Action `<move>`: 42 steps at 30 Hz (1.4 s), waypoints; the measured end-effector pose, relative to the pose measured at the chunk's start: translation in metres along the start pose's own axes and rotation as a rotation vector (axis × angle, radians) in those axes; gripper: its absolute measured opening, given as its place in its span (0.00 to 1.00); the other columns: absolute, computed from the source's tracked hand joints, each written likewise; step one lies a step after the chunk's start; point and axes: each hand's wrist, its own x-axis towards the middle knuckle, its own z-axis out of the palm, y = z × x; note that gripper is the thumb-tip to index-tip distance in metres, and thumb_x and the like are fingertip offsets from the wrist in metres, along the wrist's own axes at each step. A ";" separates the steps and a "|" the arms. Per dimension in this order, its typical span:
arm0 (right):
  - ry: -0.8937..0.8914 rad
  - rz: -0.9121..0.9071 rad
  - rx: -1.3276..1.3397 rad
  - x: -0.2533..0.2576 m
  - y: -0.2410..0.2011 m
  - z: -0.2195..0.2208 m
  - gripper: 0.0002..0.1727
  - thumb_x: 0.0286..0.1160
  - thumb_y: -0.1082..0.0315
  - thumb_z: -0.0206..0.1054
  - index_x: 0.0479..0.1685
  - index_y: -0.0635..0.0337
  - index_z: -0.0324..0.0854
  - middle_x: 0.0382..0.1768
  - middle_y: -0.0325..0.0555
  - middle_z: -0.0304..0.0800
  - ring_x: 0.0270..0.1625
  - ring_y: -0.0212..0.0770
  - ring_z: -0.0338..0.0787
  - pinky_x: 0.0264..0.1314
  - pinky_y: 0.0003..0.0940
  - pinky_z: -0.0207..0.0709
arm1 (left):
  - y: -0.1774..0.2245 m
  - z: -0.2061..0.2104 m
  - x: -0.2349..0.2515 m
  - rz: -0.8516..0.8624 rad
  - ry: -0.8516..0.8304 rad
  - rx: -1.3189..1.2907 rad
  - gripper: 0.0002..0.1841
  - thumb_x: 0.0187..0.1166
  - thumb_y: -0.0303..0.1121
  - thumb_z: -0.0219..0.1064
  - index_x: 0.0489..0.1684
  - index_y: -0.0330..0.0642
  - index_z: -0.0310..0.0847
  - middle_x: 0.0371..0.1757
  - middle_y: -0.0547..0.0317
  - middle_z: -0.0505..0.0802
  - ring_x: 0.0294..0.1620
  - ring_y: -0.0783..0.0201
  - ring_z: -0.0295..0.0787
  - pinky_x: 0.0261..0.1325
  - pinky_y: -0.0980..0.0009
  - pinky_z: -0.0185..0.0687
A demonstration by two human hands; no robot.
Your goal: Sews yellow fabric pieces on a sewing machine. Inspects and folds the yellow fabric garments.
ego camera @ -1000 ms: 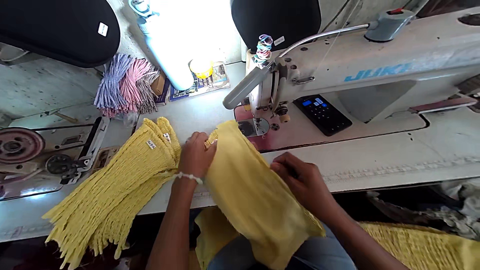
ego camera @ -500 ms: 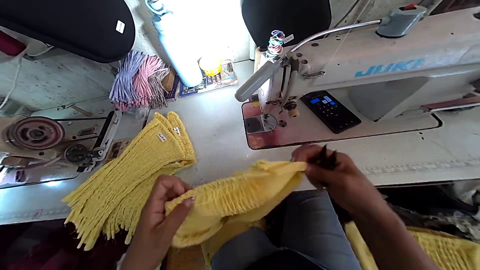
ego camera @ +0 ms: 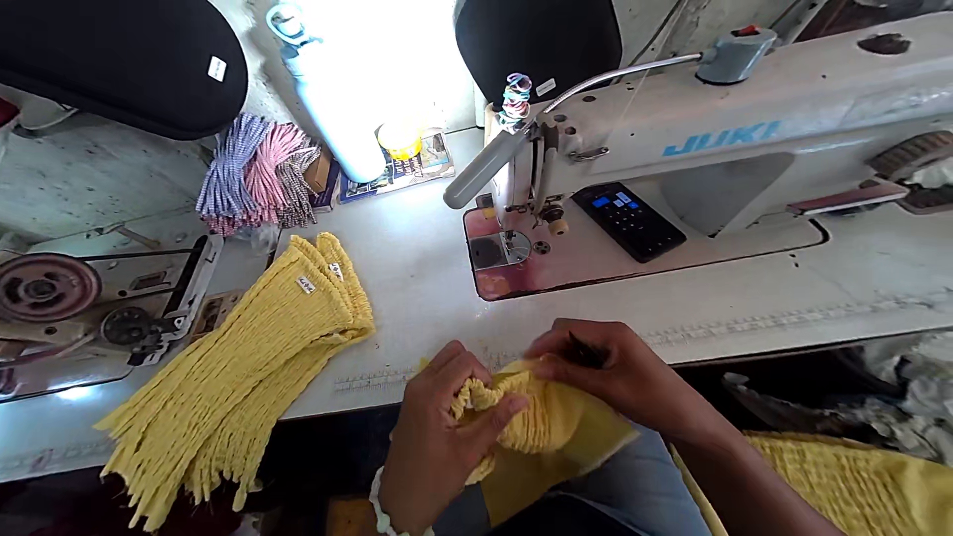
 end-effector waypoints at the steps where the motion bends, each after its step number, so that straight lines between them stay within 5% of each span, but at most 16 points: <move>1: 0.034 0.019 -0.045 -0.001 0.002 -0.005 0.09 0.78 0.61 0.72 0.43 0.57 0.92 0.30 0.27 0.89 0.31 0.11 0.80 0.34 0.07 0.73 | -0.003 0.000 0.001 0.030 0.005 -0.015 0.14 0.76 0.41 0.74 0.30 0.42 0.78 0.39 0.64 0.85 0.44 0.81 0.81 0.45 0.88 0.77; 4: 0.193 0.143 -0.050 -0.004 0.004 -0.020 0.08 0.83 0.65 0.64 0.41 0.57 0.87 0.30 0.24 0.87 0.30 0.12 0.82 0.34 0.09 0.76 | -0.004 -0.003 0.001 0.032 0.065 -0.115 0.05 0.77 0.28 0.68 0.33 0.43 0.77 0.52 0.62 0.96 0.57 0.73 0.92 0.59 0.77 0.88; 6: 0.251 0.243 0.066 -0.003 0.001 -0.021 0.07 0.85 0.65 0.60 0.40 0.52 0.82 0.26 0.22 0.81 0.25 0.14 0.78 0.27 0.09 0.72 | -0.001 0.002 0.001 -0.027 0.149 -0.139 0.09 0.67 0.20 0.65 0.34 0.46 0.74 0.47 0.67 0.97 0.52 0.77 0.93 0.53 0.81 0.87; 9: 0.220 0.324 0.314 -0.002 -0.007 -0.011 0.05 0.85 0.66 0.59 0.44 0.48 0.81 0.26 0.21 0.82 0.27 0.16 0.81 0.32 0.13 0.77 | -0.003 0.016 0.004 -0.059 0.181 -0.172 0.13 0.65 0.17 0.61 0.41 0.46 0.72 0.42 0.71 0.89 0.46 0.81 0.86 0.48 0.84 0.83; 14: 0.078 0.130 0.451 -0.005 -0.004 -0.009 0.20 0.81 0.50 0.68 0.66 0.47 0.81 0.39 0.21 0.88 0.39 0.15 0.86 0.42 0.12 0.81 | -0.004 0.027 0.006 -0.058 0.086 -0.162 0.16 0.70 0.30 0.66 0.55 0.36 0.84 0.45 0.64 0.85 0.48 0.80 0.81 0.52 0.86 0.78; 17: 0.019 0.045 0.457 -0.010 -0.001 -0.014 0.14 0.74 0.63 0.75 0.57 0.50 0.90 0.44 0.27 0.95 0.45 0.19 0.90 0.48 0.15 0.84 | -0.004 0.030 0.005 -0.029 0.118 -0.069 0.16 0.72 0.42 0.77 0.51 0.43 0.92 0.39 0.67 0.84 0.42 0.84 0.78 0.45 0.91 0.76; 20: 0.105 0.048 0.424 -0.012 -0.001 -0.016 0.10 0.71 0.69 0.75 0.49 0.51 0.93 0.40 0.28 0.96 0.40 0.19 0.91 0.43 0.14 0.84 | -0.008 0.036 0.002 0.056 0.205 0.001 0.09 0.73 0.39 0.77 0.42 0.46 0.96 0.32 0.69 0.82 0.35 0.85 0.75 0.39 0.93 0.70; 24: 0.260 0.075 0.501 -0.013 0.002 -0.014 0.09 0.65 0.71 0.78 0.43 0.49 0.95 0.32 0.27 0.95 0.33 0.18 0.90 0.38 0.14 0.84 | -0.013 0.042 -0.008 0.088 0.277 0.001 0.07 0.76 0.39 0.75 0.40 0.49 0.94 0.33 0.70 0.82 0.38 0.85 0.77 0.42 0.92 0.71; 28: 0.093 0.102 0.610 -0.015 0.006 -0.005 0.16 0.71 0.70 0.75 0.58 0.48 0.92 0.40 0.29 0.96 0.40 0.20 0.92 0.44 0.16 0.86 | -0.018 0.040 -0.009 0.121 0.278 0.025 0.08 0.81 0.41 0.70 0.42 0.49 0.91 0.46 0.68 0.86 0.51 0.82 0.83 0.55 0.89 0.79; 32: -0.037 0.130 0.689 -0.017 0.005 0.004 0.20 0.69 0.70 0.76 0.62 0.47 0.91 0.50 0.31 0.96 0.48 0.22 0.93 0.51 0.19 0.87 | -0.017 0.041 -0.010 0.126 0.267 0.057 0.10 0.82 0.39 0.69 0.48 0.44 0.92 0.41 0.64 0.90 0.47 0.80 0.85 0.52 0.87 0.81; 36: 0.021 0.029 0.465 -0.017 0.008 0.007 0.15 0.70 0.67 0.77 0.57 0.51 0.93 0.49 0.31 0.93 0.50 0.21 0.91 0.52 0.16 0.86 | -0.022 0.048 -0.012 0.179 0.266 0.129 0.10 0.83 0.41 0.69 0.48 0.49 0.93 0.35 0.66 0.86 0.41 0.78 0.80 0.49 0.83 0.73; 39: 0.139 -0.093 0.108 -0.017 0.012 0.003 0.09 0.74 0.62 0.75 0.47 0.53 0.94 0.37 0.29 0.87 0.38 0.12 0.81 0.39 0.04 0.74 | -0.024 0.047 -0.014 0.186 0.278 0.170 0.08 0.83 0.41 0.68 0.41 0.50 0.90 0.36 0.70 0.89 0.43 0.78 0.81 0.56 0.79 0.72; 42: 0.218 -0.182 -0.154 -0.013 0.015 0.003 0.09 0.78 0.60 0.72 0.41 0.54 0.92 0.35 0.34 0.85 0.40 0.15 0.81 0.43 0.05 0.73 | -0.028 0.047 -0.014 0.164 0.297 0.156 0.09 0.84 0.41 0.67 0.40 0.49 0.90 0.36 0.70 0.88 0.43 0.78 0.81 0.55 0.80 0.73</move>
